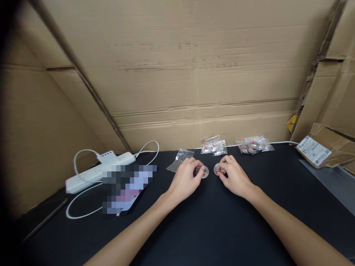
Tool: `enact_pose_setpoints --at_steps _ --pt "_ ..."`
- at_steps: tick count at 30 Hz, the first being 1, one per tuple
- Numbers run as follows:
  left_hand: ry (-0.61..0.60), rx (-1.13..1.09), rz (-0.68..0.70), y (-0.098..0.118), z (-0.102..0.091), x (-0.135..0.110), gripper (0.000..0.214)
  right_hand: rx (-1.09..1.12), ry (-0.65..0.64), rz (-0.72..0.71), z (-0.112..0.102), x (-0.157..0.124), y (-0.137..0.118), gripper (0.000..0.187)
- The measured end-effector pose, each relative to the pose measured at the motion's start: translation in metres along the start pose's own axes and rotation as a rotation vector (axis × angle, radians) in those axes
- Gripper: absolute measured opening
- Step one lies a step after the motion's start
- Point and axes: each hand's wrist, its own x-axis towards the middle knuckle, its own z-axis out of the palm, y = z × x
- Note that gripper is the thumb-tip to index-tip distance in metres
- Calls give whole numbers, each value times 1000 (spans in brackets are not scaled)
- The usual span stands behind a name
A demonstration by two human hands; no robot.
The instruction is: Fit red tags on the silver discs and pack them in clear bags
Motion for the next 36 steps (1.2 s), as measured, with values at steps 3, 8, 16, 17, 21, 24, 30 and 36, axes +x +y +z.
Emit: enact_pose_setpoints --at_steps 3,8,16,17,21,24,30,36 --pt "-21 22 -12 0 1 0 19 -3 15 55 1 0 2 11" --pt "-31 32 -22 2 -1 -1 20 143 -24 112 -1 4 6 13" --pt "-71 -246 -115 15 -8 0 32 647 158 155 5 4 -13 7" --pt "-117 -315 -128 17 -8 0 31 680 157 144 6 3 -17 7" --pt "-261 -525 -153 18 -7 0 31 648 144 124 5 2 -27 7" --pt "-264 -608 -225 13 -5 1 31 611 240 138 1 2 -27 8" --pt "-226 -673 -316 5 0 5 30 819 232 310 -4 5 -25 19" --pt "-234 -724 -297 4 7 2 28 953 161 344 4 5 -26 20"
